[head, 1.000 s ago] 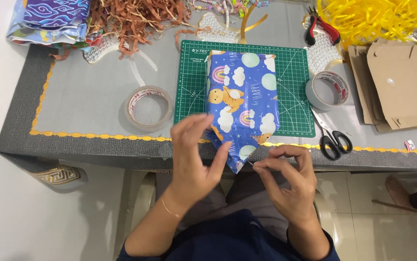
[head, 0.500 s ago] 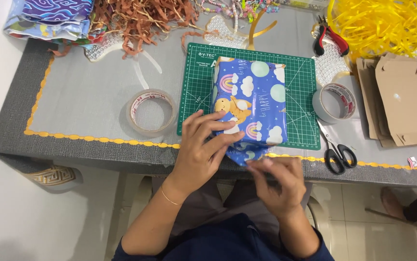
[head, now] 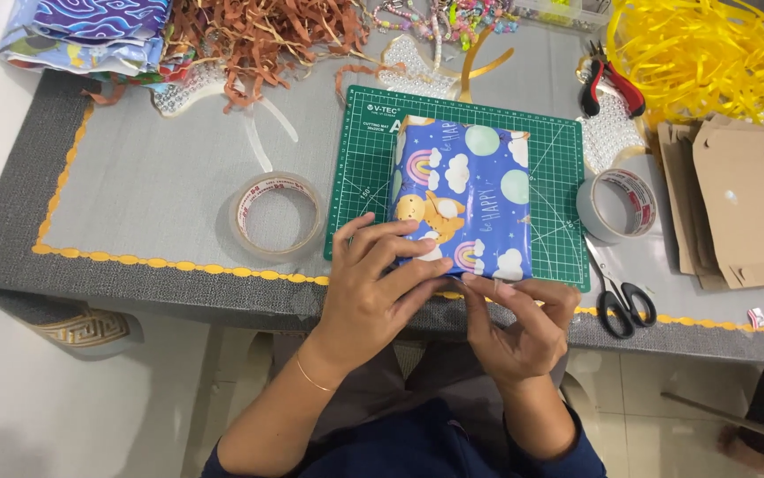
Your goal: The person wraps a small box with patterned paper, folds the edges, and secures them with clear tape. They then tie a yellow ribbon around the wrapped gift and place it on the table.
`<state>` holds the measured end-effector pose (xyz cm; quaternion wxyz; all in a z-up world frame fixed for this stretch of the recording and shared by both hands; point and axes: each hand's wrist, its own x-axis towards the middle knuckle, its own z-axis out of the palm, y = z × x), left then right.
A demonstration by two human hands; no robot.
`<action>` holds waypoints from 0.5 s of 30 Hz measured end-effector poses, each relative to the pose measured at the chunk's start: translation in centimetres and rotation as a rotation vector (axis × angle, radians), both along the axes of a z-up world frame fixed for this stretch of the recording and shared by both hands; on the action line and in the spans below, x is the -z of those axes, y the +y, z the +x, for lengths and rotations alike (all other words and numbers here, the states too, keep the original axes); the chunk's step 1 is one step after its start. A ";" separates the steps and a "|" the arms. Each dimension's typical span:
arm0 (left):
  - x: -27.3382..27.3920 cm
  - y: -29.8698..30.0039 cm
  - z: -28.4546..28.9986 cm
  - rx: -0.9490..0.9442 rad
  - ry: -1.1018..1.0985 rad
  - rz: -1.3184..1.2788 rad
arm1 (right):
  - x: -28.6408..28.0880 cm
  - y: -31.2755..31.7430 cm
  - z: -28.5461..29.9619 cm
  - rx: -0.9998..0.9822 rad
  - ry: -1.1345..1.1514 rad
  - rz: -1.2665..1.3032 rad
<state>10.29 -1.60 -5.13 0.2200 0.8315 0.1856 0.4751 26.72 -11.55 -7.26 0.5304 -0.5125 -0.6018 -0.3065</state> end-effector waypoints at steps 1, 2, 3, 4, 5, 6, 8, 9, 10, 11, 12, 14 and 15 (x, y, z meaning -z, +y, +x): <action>-0.2 0.0 0.2 -0.003 -0.002 -0.001 | 0.0 0.1 0.1 -0.003 -0.002 -0.001; -0.4 0.0 0.4 -0.015 -0.013 -0.007 | 0.1 0.3 0.2 0.003 -0.018 0.014; -0.6 0.0 0.6 -0.028 -0.024 -0.014 | 0.2 0.4 0.3 0.010 -0.035 0.029; -1.0 -0.1 0.5 -0.031 -0.026 -0.016 | -0.3 -0.2 0.2 0.007 -0.037 0.028; -1.5 -0.1 0.3 -0.051 0.025 0.020 | -0.8 -0.9 0.1 -0.007 0.071 -0.124; -1.9 0.0 0.2 -0.070 0.076 0.055 | -1.3 -1.5 0.0 -0.022 0.179 -0.276; -1.7 0.1 0.2 -0.059 0.063 0.043 | -2.9 -2.4 -0.4 -0.058 0.283 -0.341; -1.6 0.1 0.2 -0.047 0.052 0.032 | -3.7 -2.9 -0.6 -0.093 0.389 -0.406; -1.6 0.2 0.2 -0.048 0.051 0.028 | -4.2 -3.0 -0.5 -0.093 0.388 -0.410; -1.5 0.3 0.2 -0.043 0.048 0.027 | -4.8 -3.1 -0.4 -0.122 0.368 -0.491; -1.5 0.3 0.2 -0.038 0.045 0.026 | -5.3 -3.2 -0.3 -0.151 0.347 -0.572; -1.5 0.2 0.3 -0.038 0.039 0.022 | -6.7 -2.4 -0.7 -0.118 0.292 -0.616; -1.6 0.3 0.3 -0.041 0.033 0.024 | -7.4 -1.9 -0.9 -0.087 0.234 -0.653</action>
